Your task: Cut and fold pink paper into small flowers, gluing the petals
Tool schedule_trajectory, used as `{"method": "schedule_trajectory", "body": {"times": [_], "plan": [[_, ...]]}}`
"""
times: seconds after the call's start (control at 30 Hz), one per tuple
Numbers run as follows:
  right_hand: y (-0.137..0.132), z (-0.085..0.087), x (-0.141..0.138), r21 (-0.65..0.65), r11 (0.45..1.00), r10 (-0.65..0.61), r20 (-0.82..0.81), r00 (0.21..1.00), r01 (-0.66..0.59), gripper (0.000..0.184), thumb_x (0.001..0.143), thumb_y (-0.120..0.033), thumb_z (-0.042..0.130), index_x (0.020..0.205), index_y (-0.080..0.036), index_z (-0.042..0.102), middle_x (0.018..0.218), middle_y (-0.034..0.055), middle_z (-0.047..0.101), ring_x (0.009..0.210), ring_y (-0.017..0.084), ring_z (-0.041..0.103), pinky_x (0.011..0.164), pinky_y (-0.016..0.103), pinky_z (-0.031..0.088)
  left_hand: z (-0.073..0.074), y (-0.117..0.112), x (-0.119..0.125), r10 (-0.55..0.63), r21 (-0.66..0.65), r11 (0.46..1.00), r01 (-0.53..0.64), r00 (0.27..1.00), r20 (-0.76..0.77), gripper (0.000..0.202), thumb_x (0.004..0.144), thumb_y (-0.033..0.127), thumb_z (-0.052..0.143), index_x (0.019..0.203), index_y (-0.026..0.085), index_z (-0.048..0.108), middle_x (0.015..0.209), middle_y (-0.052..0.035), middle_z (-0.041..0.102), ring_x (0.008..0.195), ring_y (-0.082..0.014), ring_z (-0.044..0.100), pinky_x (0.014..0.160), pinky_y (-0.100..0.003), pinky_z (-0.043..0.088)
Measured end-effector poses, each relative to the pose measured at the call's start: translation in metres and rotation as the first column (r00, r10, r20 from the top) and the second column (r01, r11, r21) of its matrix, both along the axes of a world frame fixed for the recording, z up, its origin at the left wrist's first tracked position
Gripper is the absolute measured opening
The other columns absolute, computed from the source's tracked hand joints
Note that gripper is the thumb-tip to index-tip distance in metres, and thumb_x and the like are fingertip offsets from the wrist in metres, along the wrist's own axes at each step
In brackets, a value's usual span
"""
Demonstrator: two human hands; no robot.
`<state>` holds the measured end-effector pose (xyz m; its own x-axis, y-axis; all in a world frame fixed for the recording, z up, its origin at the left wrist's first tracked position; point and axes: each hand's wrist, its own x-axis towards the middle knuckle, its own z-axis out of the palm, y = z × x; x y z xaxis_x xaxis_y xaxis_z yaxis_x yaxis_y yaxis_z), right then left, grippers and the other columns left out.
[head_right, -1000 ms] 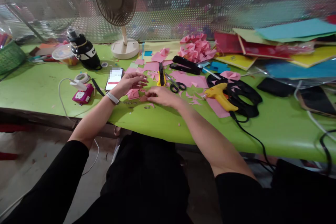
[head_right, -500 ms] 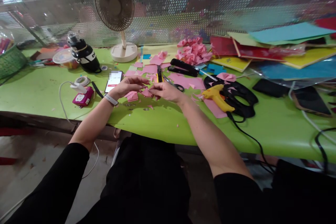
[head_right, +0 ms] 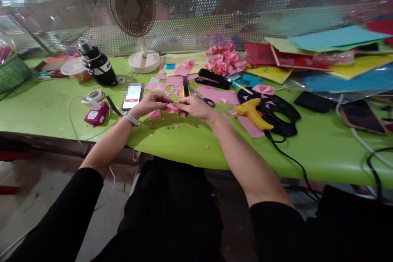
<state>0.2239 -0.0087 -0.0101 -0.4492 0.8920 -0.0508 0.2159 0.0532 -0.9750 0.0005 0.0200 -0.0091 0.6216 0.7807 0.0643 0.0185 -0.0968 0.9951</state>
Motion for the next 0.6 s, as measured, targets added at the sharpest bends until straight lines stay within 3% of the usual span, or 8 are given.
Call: {"method": "schedule_trajectory", "body": {"times": [0.1,0.2,0.3,0.43,0.6], "plan": [[-0.0018,0.0031,-0.0019,-0.056,0.997,-0.049,-0.073,0.996,0.045,0.063,0.067,-0.08,0.073,0.07,-0.017,0.068,0.064,0.004,0.065,0.055,0.011,0.055,0.055,0.027,0.046,-0.0018,-0.0014,0.0045,0.099,0.006,0.995,-0.1,0.995,0.024,0.021,0.075,0.025,0.084,0.085,0.01,0.074,0.077,-0.0048,0.074,0.067,-0.0089,0.068,0.072,-0.026,0.058],[-0.0041,0.0056,-0.0035,-0.01,0.995,-0.097,-0.107,0.99,0.096,0.061,0.071,-0.079,0.071,0.072,-0.018,0.066,0.067,0.0037,0.066,0.058,0.012,0.058,0.058,0.026,0.049,-0.0029,-0.002,0.0069,0.168,-0.024,0.986,-0.167,0.985,0.045,0.024,0.076,0.028,0.084,0.083,0.01,0.071,0.074,-0.0033,0.071,0.064,-0.0079,0.066,0.07,-0.026,0.057],[-0.0042,0.0039,-0.004,0.084,0.985,-0.14,-0.097,0.985,0.148,0.055,0.068,-0.072,0.079,0.075,-0.019,0.064,0.065,-0.0002,0.062,0.057,0.011,0.054,0.057,0.025,0.046,-0.0024,-0.0032,0.0075,0.176,-0.078,0.982,-0.171,0.983,0.056,0.025,0.078,0.03,0.083,0.084,0.011,0.068,0.077,-0.0031,0.07,0.065,-0.0074,0.066,0.072,-0.027,0.057],[-0.0026,-0.0006,-0.0031,0.141,0.985,-0.097,-0.031,0.995,0.1,0.053,0.075,-0.072,0.072,0.074,-0.021,0.06,0.062,-0.0009,0.058,0.056,0.012,0.051,0.057,0.028,0.043,-0.0001,-0.0057,0.0079,0.133,-0.114,0.986,-0.125,0.989,0.067,0.027,0.079,0.034,0.082,0.086,0.012,0.067,0.08,-0.0027,0.069,0.071,-0.0098,0.069,0.071,-0.026,0.058],[-0.0026,-0.0013,-0.004,0.196,0.974,-0.118,0.019,0.993,0.112,0.056,0.075,-0.077,0.068,0.074,-0.022,0.058,0.063,-0.0009,0.056,0.056,0.013,0.048,0.056,0.03,0.04,0.004,-0.0091,0.0096,0.196,-0.094,0.977,-0.193,0.98,0.024,0.027,0.08,0.036,0.081,0.082,0.012,0.068,0.075,-0.0016,0.068,0.066,-0.0074,0.065,0.062,-0.021,0.054]]}}
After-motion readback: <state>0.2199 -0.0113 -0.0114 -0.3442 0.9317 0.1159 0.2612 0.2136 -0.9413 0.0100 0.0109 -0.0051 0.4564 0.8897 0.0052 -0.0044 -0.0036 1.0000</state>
